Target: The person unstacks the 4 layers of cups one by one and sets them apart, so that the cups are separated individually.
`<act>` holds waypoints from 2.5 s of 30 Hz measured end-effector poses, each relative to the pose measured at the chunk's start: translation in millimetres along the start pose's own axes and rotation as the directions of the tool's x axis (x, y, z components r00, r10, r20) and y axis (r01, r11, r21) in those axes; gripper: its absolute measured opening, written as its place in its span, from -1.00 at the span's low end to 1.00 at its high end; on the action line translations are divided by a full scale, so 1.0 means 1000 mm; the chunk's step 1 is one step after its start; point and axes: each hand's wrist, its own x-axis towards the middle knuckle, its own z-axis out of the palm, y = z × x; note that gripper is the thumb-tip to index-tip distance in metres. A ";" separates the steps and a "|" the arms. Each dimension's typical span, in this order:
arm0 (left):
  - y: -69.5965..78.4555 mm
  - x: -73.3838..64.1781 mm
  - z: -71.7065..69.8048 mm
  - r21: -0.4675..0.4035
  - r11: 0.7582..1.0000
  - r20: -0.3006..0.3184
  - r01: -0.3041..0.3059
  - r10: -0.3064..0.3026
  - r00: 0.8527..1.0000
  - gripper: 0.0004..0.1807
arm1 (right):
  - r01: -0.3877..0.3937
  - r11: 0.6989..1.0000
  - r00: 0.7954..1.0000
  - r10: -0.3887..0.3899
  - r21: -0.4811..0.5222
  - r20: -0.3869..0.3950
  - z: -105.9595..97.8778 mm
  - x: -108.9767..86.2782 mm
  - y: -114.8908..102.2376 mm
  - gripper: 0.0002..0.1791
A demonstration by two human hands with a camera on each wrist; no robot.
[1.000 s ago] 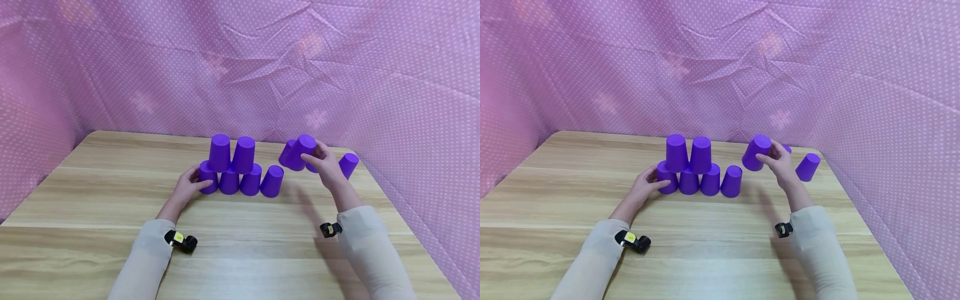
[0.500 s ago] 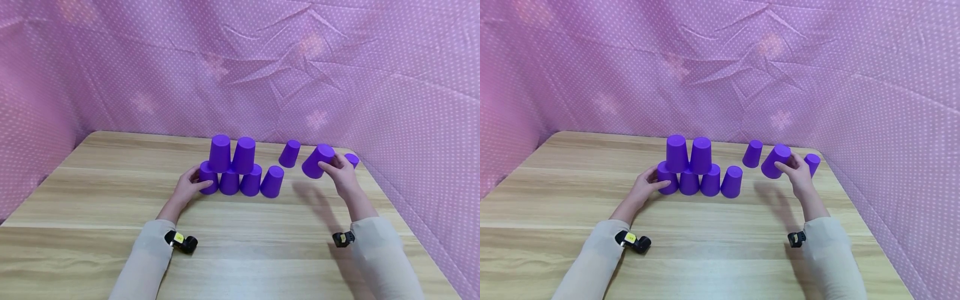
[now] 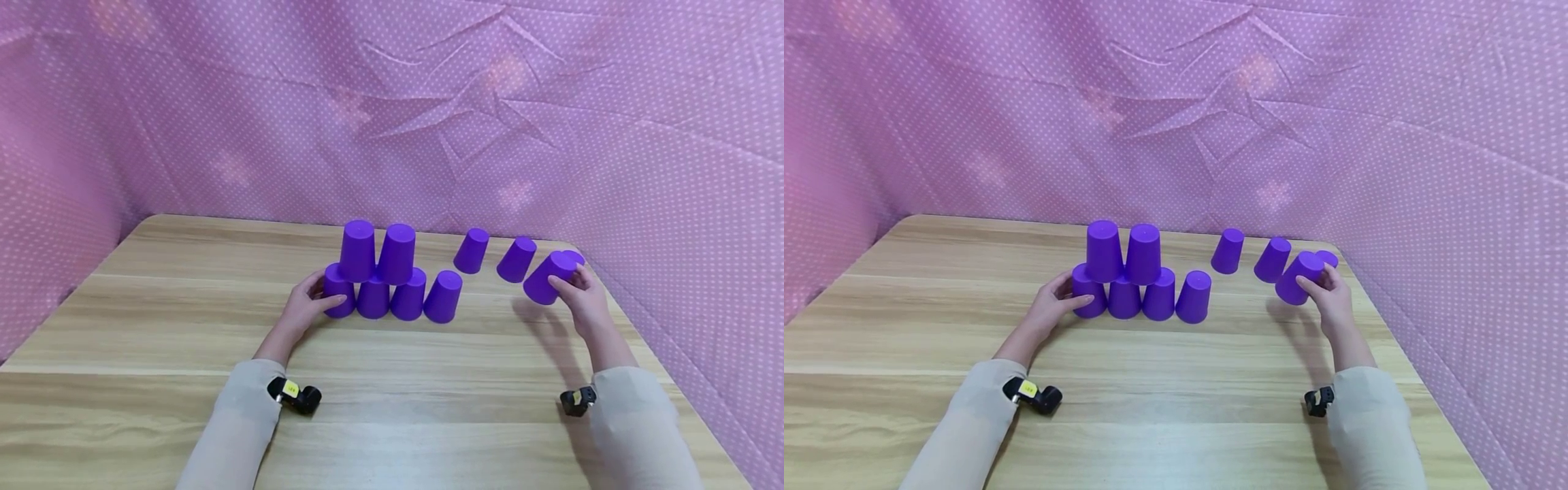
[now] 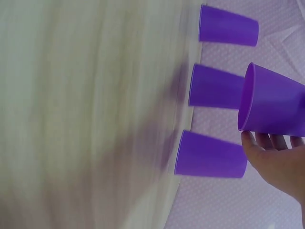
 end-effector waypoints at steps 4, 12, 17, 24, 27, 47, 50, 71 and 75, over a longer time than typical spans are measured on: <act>0.000 0.000 0.000 -0.011 1.000 0.001 0.011 -0.011 1.000 -0.30 | 0.027 0.999 0.998 -0.029 -0.030 -0.061 -0.031 0.016 0.020 -0.37; 0.019 -0.009 0.001 -0.036 0.999 0.012 0.025 -0.024 1.000 -0.32 | -0.032 0.999 0.975 0.027 -0.019 -0.222 -0.051 0.015 0.025 -0.30; 0.014 -0.008 0.001 -0.037 0.999 0.011 0.027 -0.027 1.000 -0.32 | -0.095 0.992 0.959 0.068 -0.086 -0.275 -0.040 -0.001 0.004 -0.31; 0.000 -0.003 0.001 0.010 1.000 0.003 -0.005 0.005 1.000 -0.28 | -0.228 0.970 0.905 0.180 -0.080 -0.385 -0.001 -0.033 -0.046 -0.15; 0.000 -0.003 0.002 0.014 1.000 0.000 -0.015 0.015 1.000 -0.28 | -0.257 0.964 0.887 0.210 -0.062 -0.412 0.002 -0.036 -0.053 -0.12; 0.025 -0.014 0.004 0.013 1.000 0.001 0.026 -0.026 1.000 -0.33 | -0.197 0.971 0.818 0.240 0.138 -0.522 -0.055 -0.012 -0.021 -0.10; 0.025 -0.014 0.004 0.014 0.999 0.002 0.030 -0.030 1.000 -0.33 | -0.232 0.963 0.794 0.269 0.137 -0.545 -0.048 -0.016 -0.030 -0.10; 0.003 -0.004 0.001 -0.007 1.000 -0.001 0.015 -0.015 1.000 -0.30 | -0.216 0.975 0.784 0.210 0.061 -0.585 -0.085 0.000 0.003 -0.06; 0.002 -0.004 0.001 0.004 1.000 -0.008 0.013 -0.013 1.000 -0.29 | -0.220 0.972 0.777 0.229 0.087 -0.587 -0.093 0.007 0.008 -0.04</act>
